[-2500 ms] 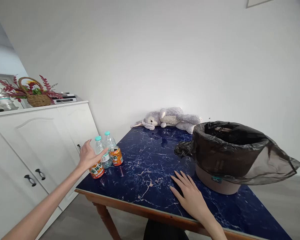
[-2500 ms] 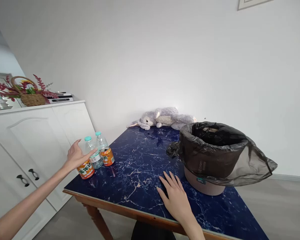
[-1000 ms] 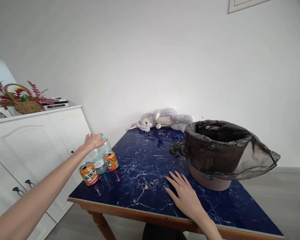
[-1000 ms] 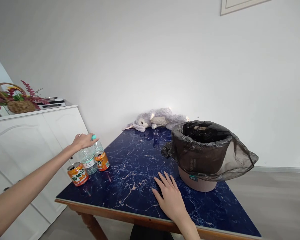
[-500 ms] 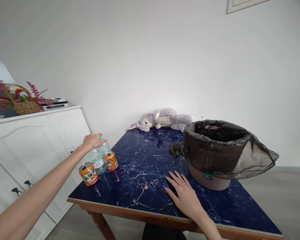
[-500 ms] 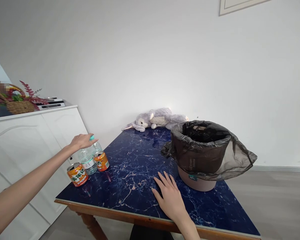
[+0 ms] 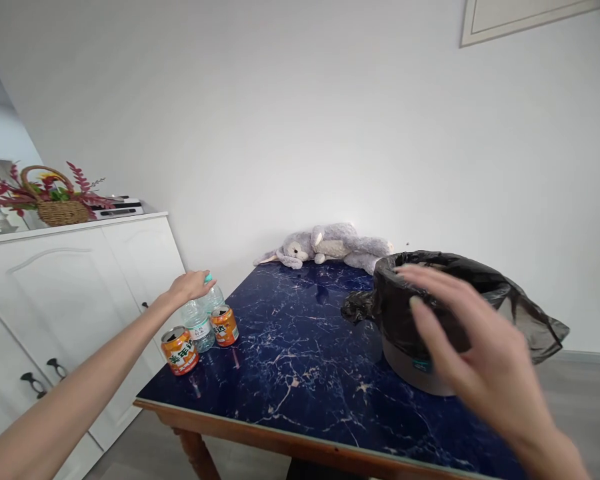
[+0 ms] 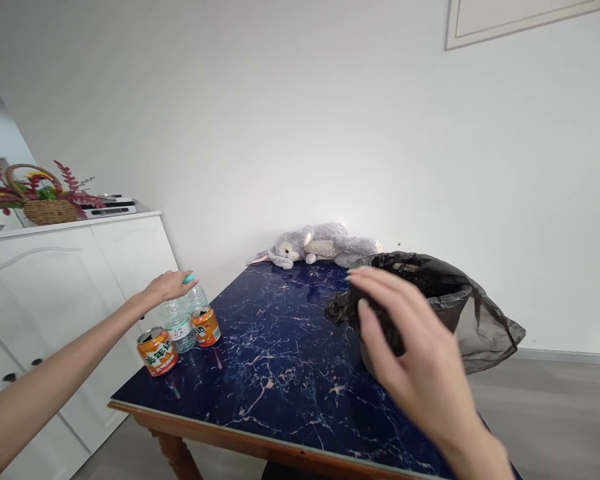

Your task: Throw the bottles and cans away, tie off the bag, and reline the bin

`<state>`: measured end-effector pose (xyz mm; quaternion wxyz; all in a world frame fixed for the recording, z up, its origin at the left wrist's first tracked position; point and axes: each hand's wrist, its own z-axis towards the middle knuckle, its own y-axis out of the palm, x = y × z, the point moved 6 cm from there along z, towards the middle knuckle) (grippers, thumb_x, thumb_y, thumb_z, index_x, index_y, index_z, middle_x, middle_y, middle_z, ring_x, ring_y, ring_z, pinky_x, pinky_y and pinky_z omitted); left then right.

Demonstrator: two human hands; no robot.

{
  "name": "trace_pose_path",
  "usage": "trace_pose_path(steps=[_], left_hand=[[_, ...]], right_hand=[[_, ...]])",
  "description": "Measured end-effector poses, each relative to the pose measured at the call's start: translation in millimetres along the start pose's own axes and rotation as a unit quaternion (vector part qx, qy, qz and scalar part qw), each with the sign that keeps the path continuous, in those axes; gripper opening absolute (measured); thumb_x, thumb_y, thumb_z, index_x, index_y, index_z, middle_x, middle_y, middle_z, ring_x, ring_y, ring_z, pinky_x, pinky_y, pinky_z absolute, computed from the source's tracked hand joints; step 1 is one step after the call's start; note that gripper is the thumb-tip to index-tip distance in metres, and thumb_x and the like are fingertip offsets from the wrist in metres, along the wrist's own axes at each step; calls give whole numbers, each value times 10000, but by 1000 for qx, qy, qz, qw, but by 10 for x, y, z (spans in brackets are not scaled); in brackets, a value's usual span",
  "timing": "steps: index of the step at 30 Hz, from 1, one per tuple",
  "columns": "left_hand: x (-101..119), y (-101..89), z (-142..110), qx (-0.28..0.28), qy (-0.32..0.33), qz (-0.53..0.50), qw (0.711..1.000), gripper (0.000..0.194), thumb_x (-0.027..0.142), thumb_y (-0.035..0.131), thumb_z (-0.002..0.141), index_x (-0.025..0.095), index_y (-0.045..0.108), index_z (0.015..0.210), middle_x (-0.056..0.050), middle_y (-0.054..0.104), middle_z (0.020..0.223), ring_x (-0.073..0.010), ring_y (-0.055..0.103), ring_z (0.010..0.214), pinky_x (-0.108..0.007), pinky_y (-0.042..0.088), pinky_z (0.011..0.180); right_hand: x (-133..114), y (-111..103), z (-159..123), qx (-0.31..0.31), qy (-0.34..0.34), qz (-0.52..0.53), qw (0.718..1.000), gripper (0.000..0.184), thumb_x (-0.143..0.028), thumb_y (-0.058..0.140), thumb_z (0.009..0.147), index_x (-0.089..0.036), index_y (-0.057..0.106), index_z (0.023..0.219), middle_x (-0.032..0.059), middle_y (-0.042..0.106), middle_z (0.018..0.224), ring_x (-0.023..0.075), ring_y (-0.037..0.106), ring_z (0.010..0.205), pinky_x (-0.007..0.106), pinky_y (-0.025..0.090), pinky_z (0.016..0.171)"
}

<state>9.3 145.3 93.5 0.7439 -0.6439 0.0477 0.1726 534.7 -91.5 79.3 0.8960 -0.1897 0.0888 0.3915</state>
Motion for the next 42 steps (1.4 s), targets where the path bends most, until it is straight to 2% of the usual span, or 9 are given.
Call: trace_pose_path(steps=[3, 7, 10, 14, 19, 27, 32, 39, 42], left_hand=[[-3, -22, -2, -2, 3, -7, 1000, 693, 535, 393, 961, 127, 593, 1486, -233, 728, 1315, -400, 707, 1173, -425, 552, 880], [-26, -18, 5, 3, 7, -19, 1000, 672, 500, 436, 931, 142, 615, 1470, -219, 743, 1295, -400, 709, 1167, -426, 554, 887], [-47, 11, 18, 6, 11, -25, 1000, 667, 503, 453, 916, 145, 634, 1449, -219, 747, 1283, -403, 707, 1165, -429, 555, 885], [-71, 48, 40, 11, 15, -35, 999, 653, 523, 502, 879, 188, 667, 1414, -194, 766, 1248, -392, 714, 1147, -413, 561, 862], [-83, 49, 59, 17, 13, -40, 999, 650, 499, 465, 890, 177, 666, 1418, -198, 766, 1248, -395, 718, 1139, -421, 561, 869], [-46, 27, 88, 11, 14, -36, 999, 641, 475, 452, 904, 169, 661, 1427, -198, 750, 1295, -389, 713, 1161, -417, 560, 879], [13, 11, 123, 18, 24, -37, 999, 616, 480, 458, 899, 209, 678, 1406, -171, 756, 1295, -367, 714, 1161, -396, 559, 874], [63, -49, 135, 19, 37, -38, 998, 544, 488, 447, 917, 205, 736, 1280, -175, 791, 1170, -355, 729, 1098, -385, 554, 858], [83, -60, 111, 21, 34, -35, 999, 530, 488, 417, 948, 193, 729, 1259, -194, 781, 1179, -363, 733, 1078, -390, 556, 825]], right_hand=[[347, -149, 218, 4, 12, -117, 993, 407, -475, 473, 1074, -265, 658, 1371, 114, 702, 1360, 333, 639, 1292, 517, 514, 1082], [843, 46, 153, -93, 5, -232, 968, 614, -678, 363, 1053, -219, 753, 1169, 127, 795, 1129, 398, 716, 1088, 577, 525, 926], [940, 144, 35, -95, -11, -270, 958, 676, -713, 320, 1050, -227, 772, 922, 121, 806, 969, 381, 729, 991, 572, 497, 909], [872, 193, -10, -87, -39, -301, 949, 711, -751, 312, 1029, -229, 759, 845, 140, 766, 840, 351, 707, 852, 526, 485, 829], [793, 333, 56, -115, -20, -255, 960, 631, -741, 431, 1005, -235, 762, 824, 105, 758, 802, 320, 707, 800, 484, 483, 819], [158, 1038, 224, -195, -38, -78, 977, 457, -601, 589, 1013, -233, 669, 754, 33, 721, 716, 240, 680, 767, 456, 440, 960], [-97, 1379, 283, -181, -58, -25, 981, 451, -523, 618, 1011, -221, 587, 677, 11, 656, 658, 197, 612, 706, 417, 408, 975], [-125, 1546, 342, -184, -92, 11, 978, 427, -516, 625, 1016, -205, 624, 723, 15, 659, 686, 189, 629, 752, 390, 409, 980], [-124, 1539, 362, -198, -121, 38, 972, 342, -490, 627, 1026, -198, 681, 855, 31, 708, 790, 204, 659, 825, 410, 440, 991]])
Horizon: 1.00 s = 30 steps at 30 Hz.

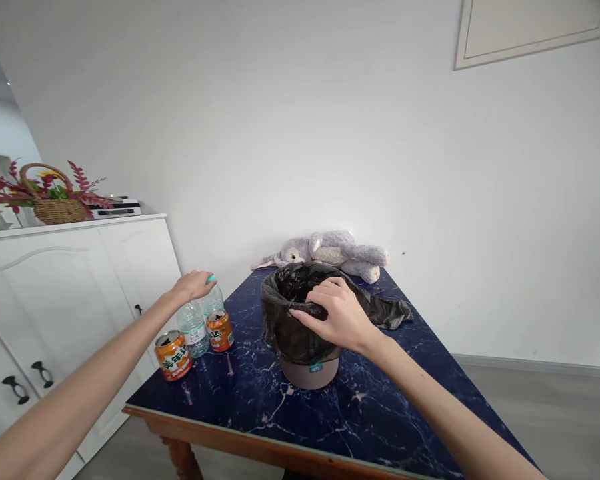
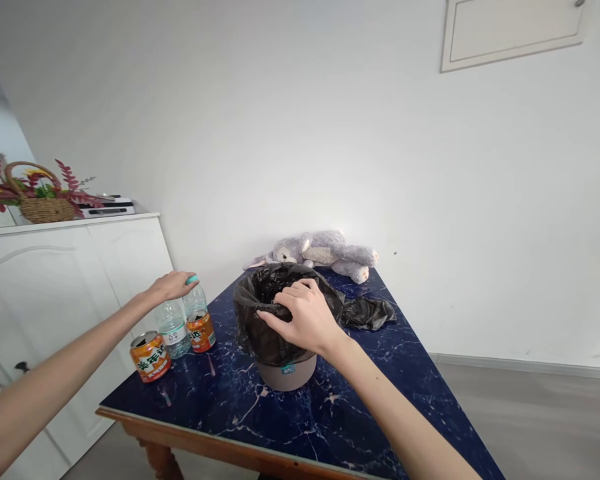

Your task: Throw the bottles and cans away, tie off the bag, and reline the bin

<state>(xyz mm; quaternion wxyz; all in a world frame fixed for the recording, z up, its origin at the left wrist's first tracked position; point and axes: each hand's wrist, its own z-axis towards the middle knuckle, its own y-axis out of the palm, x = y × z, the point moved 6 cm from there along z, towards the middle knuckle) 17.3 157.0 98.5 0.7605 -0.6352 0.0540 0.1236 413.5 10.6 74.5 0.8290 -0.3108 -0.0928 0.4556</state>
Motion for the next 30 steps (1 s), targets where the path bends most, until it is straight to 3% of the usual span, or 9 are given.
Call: trace_pose_path(steps=[2, 4, 8, 10, 13, 19, 24, 27, 30], left_hand=[[34, -17, -32, 10, 0, 1, 1000, 527, 483, 397, 968, 192, 716, 1270, -203, 770, 1207, -380, 728, 1090, -407, 558, 817], [87, -60, -78, 29, 7, 0, 1000, 517, 477, 388, 988, 204, 694, 1303, -196, 767, 1219, -387, 723, 1108, -421, 554, 836], [216, -268, -200, 103, 19, -17, 994, 501, 448, 374, 1034, 223, 606, 1417, -169, 760, 1263, -385, 714, 1141, -440, 534, 906], [284, -441, -273, 153, 19, -35, 988, 519, 438, 355, 1054, 215, 542, 1484, -161, 730, 1340, -388, 698, 1182, -448, 526, 935], [404, -790, -413, 237, 22, -72, 969, 541, 456, 315, 1083, 226, 458, 1553, -128, 664, 1460, -356, 668, 1251, -427, 515, 982], [746, -1673, -936, 428, 131, -235, 863, 463, 486, 488, 1057, 246, 588, 1439, -81, 733, 1350, -283, 711, 1187, -405, 524, 1032], [1112, -2095, -1415, 432, 236, -287, 822, 417, 464, 546, 1054, 253, 597, 1411, -81, 760, 1284, -252, 714, 1205, -417, 513, 1093], [1347, -2178, -1648, 401, 290, -297, 817, 402, 449, 548, 1061, 256, 587, 1412, -80, 762, 1287, -249, 699, 1236, -422, 512, 1106], [1576, -2146, -1743, 350, 327, -275, 834, 358, 450, 549, 1062, 267, 622, 1361, -56, 744, 1332, -245, 689, 1250, -405, 508, 1106]], right_hand=[[-18, -33, -68, 15, -43, -2, 999, 263, -445, 619, 1033, -198, 699, 1072, 91, 741, 1049, 255, 669, 1036, 443, 460, 1031], [-4, -87, -230, 68, -73, -23, 995, 313, -360, 592, 1038, -208, 622, 1309, 155, 652, 1330, 315, 588, 1273, 497, 467, 1084], [286, -125, -783, 183, -6, -61, 981, 474, -231, 547, 1029, -235, 452, 1493, 200, 516, 1452, 347, 530, 1364, 555, 504, 1086], [531, -22, -1089, 158, 54, -76, 983, 470, -255, 505, 1054, -243, 429, 1517, 200, 484, 1497, 359, 506, 1409, 579, 486, 1124], [943, 226, -1551, 68, 134, -88, 985, 502, -345, 426, 1095, -257, 365, 1585, 160, 383, 1651, 348, 400, 1526, 578, 406, 1226], [1640, 591, -2263, 32, 317, -52, 947, 709, -548, 324, 1099, -223, 142, 1703, 138, 191, 1765, 339, 231, 1615, 575, 318, 1279], [1781, 760, -2401, 8, 356, -36, 934, 763, -608, 292, 1080, -156, 209, 1689, 173, 298, 1726, 332, 235, 1615, 554, 281, 1297], [1782, 805, -2414, -5, 339, -51, 939, 769, -603, 295, 1075, -133, 231, 1680, 183, 343, 1705, 335, 283, 1599, 545, 310, 1287], [1796, 838, -2435, -13, 328, -64, 942, 751, -586, 303, 1073, -139, 248, 1674, 174, 384, 1686, 327, 338, 1577, 527, 346, 1273]])
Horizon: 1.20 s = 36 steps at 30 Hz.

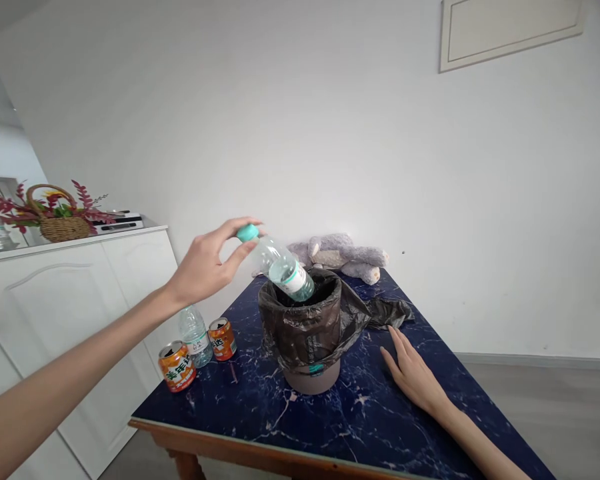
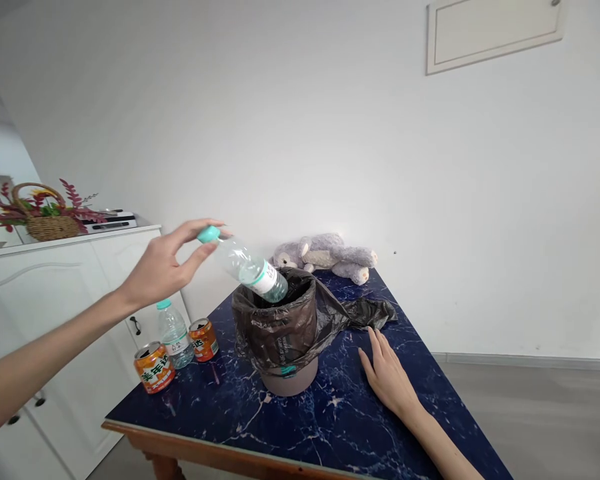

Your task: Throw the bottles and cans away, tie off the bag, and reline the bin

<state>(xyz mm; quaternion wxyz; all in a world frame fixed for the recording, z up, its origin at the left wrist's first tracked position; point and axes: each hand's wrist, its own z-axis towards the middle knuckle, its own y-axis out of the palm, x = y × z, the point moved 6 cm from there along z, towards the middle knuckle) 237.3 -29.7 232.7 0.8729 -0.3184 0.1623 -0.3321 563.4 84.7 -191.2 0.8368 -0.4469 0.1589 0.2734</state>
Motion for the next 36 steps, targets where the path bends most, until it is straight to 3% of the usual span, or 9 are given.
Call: trace_pose_path(steps=[7, 11, 15, 19, 21, 26, 28, 32, 36], left_hand=[[-176, 663, -174, -253, -32, 32, 966, 429, 519, 439, 1074, 278, 586, 1396, -73, 703, 1378, -284, 688, 1198, -431, 535, 1008], [-309, 856, -323, -312, -39, 19, 949, 484, 567, 453, 1046, 275, 580, 1410, -81, 652, 1458, -287, 620, 1321, -422, 482, 1108], [-509, 798, -352, -279, -80, 29, 957, 547, 610, 362, 1055, 267, 574, 1424, -90, 650, 1459, -292, 609, 1330, -437, 471, 1121], [-1072, 605, -406, -214, -129, 129, 960, 606, 591, 294, 1039, 198, 587, 1395, -134, 647, 1447, -323, 547, 1390, -478, 410, 1170], [-1484, 530, -531, -225, -165, 206, 938, 673, 605, 355, 982, 145, 568, 1425, -183, 610, 1486, -367, 501, 1432, -505, 375, 1188], [-2404, 397, -1101, -348, -336, 278, 830, 1001, 734, 492, 782, 74, 488, 1535, -285, 620, 1452, -496, 560, 1355, -602, 430, 1093], [-2547, 361, -1279, -368, -362, 266, 814, 988, 725, 540, 715, 67, 588, 1449, -285, 718, 1298, -491, 664, 1216, -561, 515, 988], [-2597, 336, -1474, -380, -367, 240, 815, 713, 644, 534, 718, 178, 741, 1215, -192, 796, 1145, -383, 747, 1085, -413, 567, 878], [-2494, 251, -1428, -340, -363, 269, 825, 587, 606, 496, 811, 212, 732, 1176, -203, 777, 1146, -413, 744, 1045, -444, 560, 797]], right_hand=[[75, 95, -2, -14, 0, -32, 999, 718, -567, 323, 1063, -115, 376, 1618, 182, 496, 1606, 338, 411, 1536, 508, 384, 1250], [89, 115, -3, -21, -3, -42, 999, 697, -554, 344, 1061, -110, 418, 1594, 181, 522, 1584, 338, 422, 1528, 497, 378, 1251], [89, 97, 0, -27, -3, -49, 998, 691, -557, 326, 1065, -108, 437, 1578, 179, 535, 1573, 332, 448, 1510, 483, 379, 1250], [93, 93, -2, -34, -4, -59, 998, 696, -551, 316, 1065, -87, 446, 1568, 188, 544, 1562, 338, 455, 1503, 488, 380, 1247], [99, 102, -7, -36, -5, -64, 997, 689, -543, 328, 1062, -84, 459, 1560, 191, 545, 1560, 337, 452, 1505, 483, 382, 1246], [118, 143, -25, -42, -10, -82, 996, 659, -515, 330, 1059, -71, 531, 1504, 203, 548, 1555, 352, 439, 1511, 508, 378, 1247], [120, 146, -28, -42, -13, -84, 996, 647, -500, 326, 1059, -70, 543, 1491, 204, 557, 1548, 357, 438, 1510, 523, 380, 1243], [112, 128, -25, -46, -16, -84, 995, 644, -492, 335, 1057, -62, 545, 1488, 201, 574, 1533, 359, 454, 1498, 522, 377, 1247], [104, 109, -20, -42, -15, -79, 996, 624, -499, 343, 1055, -94, 554, 1481, 187, 592, 1516, 354, 477, 1481, 526, 386, 1239]])
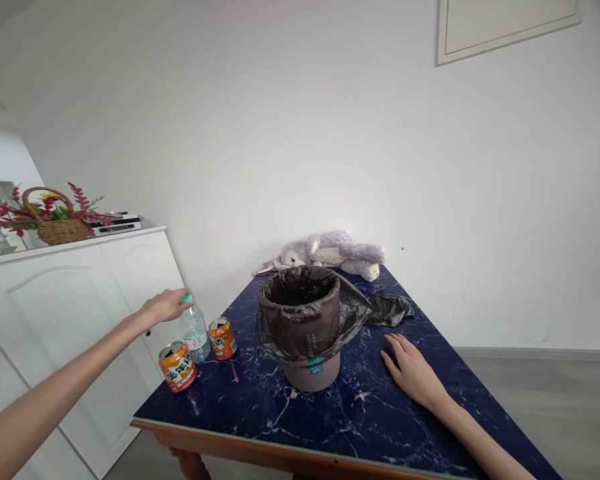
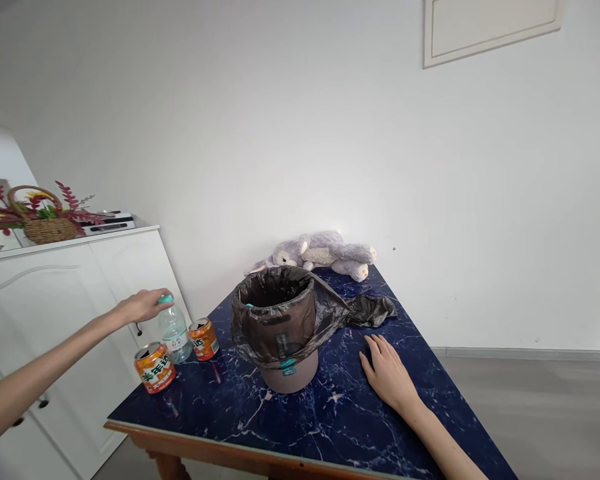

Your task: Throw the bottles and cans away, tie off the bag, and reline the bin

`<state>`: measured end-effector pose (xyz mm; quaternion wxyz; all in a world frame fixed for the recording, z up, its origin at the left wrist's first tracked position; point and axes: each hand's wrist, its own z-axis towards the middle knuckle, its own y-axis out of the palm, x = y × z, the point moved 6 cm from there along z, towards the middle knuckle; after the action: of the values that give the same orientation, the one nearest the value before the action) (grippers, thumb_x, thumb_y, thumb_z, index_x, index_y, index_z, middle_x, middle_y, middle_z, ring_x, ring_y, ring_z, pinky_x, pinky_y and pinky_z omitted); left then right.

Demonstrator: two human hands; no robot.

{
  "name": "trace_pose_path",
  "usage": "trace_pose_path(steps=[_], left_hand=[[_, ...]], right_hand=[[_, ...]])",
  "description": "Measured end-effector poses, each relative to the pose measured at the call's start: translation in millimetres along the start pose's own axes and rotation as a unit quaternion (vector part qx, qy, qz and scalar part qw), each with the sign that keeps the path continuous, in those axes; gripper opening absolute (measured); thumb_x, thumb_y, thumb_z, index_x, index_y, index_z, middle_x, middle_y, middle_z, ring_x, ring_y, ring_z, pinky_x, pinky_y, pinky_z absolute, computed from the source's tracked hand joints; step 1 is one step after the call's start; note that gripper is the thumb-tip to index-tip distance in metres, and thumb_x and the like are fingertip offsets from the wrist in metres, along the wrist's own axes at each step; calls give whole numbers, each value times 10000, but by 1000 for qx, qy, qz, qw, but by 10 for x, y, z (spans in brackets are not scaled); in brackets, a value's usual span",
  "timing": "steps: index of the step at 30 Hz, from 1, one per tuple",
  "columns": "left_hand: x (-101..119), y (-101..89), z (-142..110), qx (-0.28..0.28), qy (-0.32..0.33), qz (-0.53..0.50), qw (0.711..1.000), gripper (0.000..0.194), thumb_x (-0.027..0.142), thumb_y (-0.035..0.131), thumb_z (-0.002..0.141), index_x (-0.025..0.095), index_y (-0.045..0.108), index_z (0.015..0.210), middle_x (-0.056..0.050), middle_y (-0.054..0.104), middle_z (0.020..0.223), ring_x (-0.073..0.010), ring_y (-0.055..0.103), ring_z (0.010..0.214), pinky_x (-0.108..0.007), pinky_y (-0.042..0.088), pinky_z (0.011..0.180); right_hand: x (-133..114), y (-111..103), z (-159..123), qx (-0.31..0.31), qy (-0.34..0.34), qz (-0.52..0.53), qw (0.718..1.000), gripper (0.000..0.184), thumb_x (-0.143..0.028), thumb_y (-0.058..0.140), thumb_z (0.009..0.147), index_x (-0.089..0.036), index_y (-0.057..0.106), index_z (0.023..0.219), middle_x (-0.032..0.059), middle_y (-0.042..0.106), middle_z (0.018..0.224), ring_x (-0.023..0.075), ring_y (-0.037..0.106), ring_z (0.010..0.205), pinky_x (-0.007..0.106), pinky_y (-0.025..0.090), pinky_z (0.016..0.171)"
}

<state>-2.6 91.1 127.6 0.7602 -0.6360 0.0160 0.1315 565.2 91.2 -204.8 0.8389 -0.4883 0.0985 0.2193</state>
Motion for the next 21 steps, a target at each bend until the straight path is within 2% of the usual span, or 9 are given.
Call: trace_pose_path(steps=[2, 4, 7, 9, 11, 13, 15, 17, 21], left_hand=[[102, -191, -81, 48, -7, 13, 999, 593, 575, 404, 907, 209, 668, 1292, -221, 750, 1203, -451, 711, 1095, -499, 543, 821], [310, -505, -227, 134, 8, 13, 991, 589, 540, 303, 992, 228, 581, 1407, -200, 738, 1239, -460, 659, 1194, -534, 522, 888], [747, -1132, -643, 339, 73, -59, 936, 548, 587, 346, 1032, 270, 585, 1409, -122, 756, 1212, -397, 671, 1183, -479, 526, 932], [1034, -1425, -918, 376, 116, -136, 909, 497, 590, 420, 1029, 292, 609, 1379, -68, 762, 1235, -317, 732, 977, -432, 541, 899], [1294, -1591, -1135, 362, 141, -178, 904, 475, 600, 476, 1022, 302, 632, 1358, -50, 762, 1269, -239, 708, 728, -428, 551, 852], [1539, -1637, -1298, 330, 178, -199, 906, 458, 604, 508, 1018, 310, 646, 1341, -36, 762, 1291, -202, 678, 645, -431, 560, 839], [1755, -1587, -1409, 301, 222, -207, 904, 449, 609, 515, 1022, 307, 658, 1322, -28, 762, 1298, -230, 729, 767, -439, 569, 888], [1945, -1474, -1465, 272, 266, -207, 901, 465, 619, 506, 1028, 300, 652, 1333, -33, 748, 1330, -283, 746, 1028, -452, 561, 970], [2194, -1217, -1407, 182, 312, -214, 908, 574, 669, 473, 1026, 308, 544, 1466, -51, 661, 1475, -317, 622, 1345, -481, 517, 1081]], right_hand=[[1, 7, -1, 1, 0, 3, 1000, 616, -497, 342, 1055, -104, 558, 1477, 183, 593, 1515, 351, 478, 1480, 523, 390, 1236], [5, 18, -4, 3, 2, 6, 1000, 613, -493, 340, 1054, -100, 564, 1467, 188, 590, 1515, 352, 472, 1484, 522, 394, 1234], [15, 29, -10, 7, 2, 9, 1000, 601, -493, 356, 1048, -103, 581, 1447, 194, 591, 1509, 356, 467, 1487, 520, 394, 1234], [23, 33, -13, 8, 0, 10, 1000, 591, -495, 371, 1043, -112, 587, 1439, 192, 594, 1504, 355, 469, 1486, 515, 395, 1234], [31, 33, -13, 8, -2, 8, 1000, 585, -494, 371, 1043, -116, 591, 1431, 188, 599, 1497, 355, 473, 1483, 512, 397, 1231], [36, 31, -13, 7, -4, 5, 1000, 586, -491, 358, 1045, -111, 594, 1423, 188, 604, 1490, 356, 479, 1477, 513, 399, 1228], [35, 27, -13, 5, -6, 4, 1000, 587, -493, 349, 1046, -105, 602, 1408, 191, 608, 1485, 359, 490, 1468, 516, 401, 1226], [29, 20, -13, 5, -8, 6, 1000, 577, -496, 352, 1046, -112, 618, 1385, 192, 613, 1481, 358, 499, 1459, 519, 403, 1224], [20, -4, -12, 9, -3, 11, 1000, 547, -496, 367, 1042, -137, 640, 1353, 185, 618, 1478, 354, 507, 1453, 521, 406, 1222]])
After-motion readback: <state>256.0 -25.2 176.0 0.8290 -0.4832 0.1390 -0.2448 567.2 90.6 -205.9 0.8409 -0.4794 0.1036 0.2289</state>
